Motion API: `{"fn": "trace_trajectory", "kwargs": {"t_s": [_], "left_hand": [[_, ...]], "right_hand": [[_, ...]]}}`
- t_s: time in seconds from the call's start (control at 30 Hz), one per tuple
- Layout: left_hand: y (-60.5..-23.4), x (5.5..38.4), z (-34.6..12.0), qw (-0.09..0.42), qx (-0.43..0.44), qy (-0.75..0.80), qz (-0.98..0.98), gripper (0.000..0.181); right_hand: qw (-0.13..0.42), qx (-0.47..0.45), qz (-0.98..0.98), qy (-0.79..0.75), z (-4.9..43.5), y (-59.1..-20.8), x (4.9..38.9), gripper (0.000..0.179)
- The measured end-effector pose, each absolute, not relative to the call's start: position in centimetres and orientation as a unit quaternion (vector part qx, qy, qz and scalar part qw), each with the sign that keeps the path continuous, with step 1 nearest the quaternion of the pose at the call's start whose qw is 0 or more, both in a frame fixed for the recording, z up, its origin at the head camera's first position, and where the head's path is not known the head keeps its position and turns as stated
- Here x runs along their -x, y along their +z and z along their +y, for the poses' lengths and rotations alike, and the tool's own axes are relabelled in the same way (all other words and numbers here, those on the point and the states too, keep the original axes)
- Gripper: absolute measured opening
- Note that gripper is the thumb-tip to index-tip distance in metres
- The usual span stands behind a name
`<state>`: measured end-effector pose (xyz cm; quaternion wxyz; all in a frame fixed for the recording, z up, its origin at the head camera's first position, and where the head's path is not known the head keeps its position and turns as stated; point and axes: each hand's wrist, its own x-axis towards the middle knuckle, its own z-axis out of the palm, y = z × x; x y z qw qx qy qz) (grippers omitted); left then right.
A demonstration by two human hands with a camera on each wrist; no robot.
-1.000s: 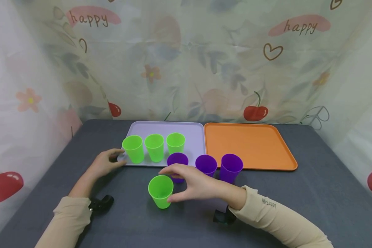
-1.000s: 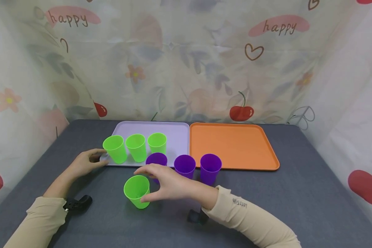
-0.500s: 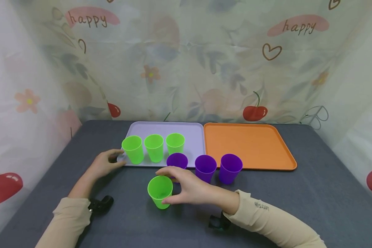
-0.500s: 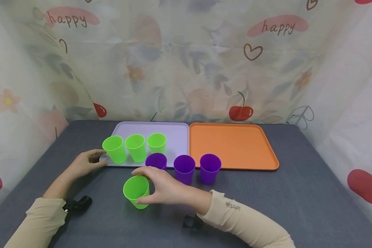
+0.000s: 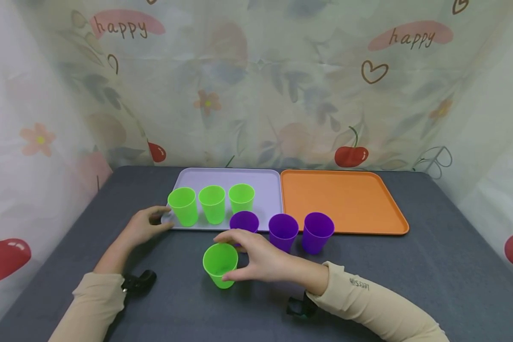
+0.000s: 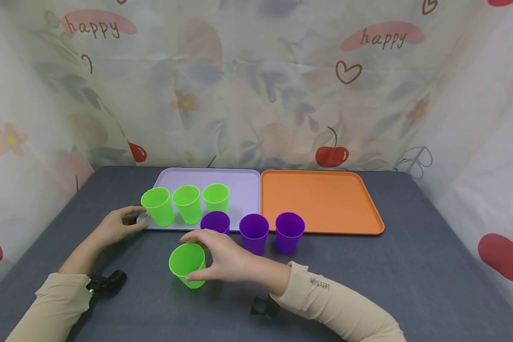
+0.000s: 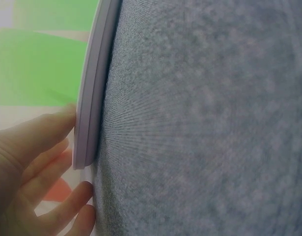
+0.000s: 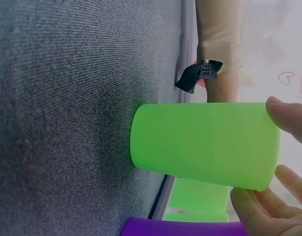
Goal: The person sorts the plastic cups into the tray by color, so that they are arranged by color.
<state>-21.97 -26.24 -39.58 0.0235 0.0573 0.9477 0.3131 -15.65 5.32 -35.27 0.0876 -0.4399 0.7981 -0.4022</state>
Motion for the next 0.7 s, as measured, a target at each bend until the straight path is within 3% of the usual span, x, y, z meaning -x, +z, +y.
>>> {"fn": "trace_trajectory", "kwargs": {"t_s": [0.7], "left_hand": [[-39.4,21.9,-26.1,0.032,-0.053,0.317,0.947,0.051]], "right_hand": [[0.067,0.432,0.788,-0.434,7.4,-30.7,16.3,0.063]]}}
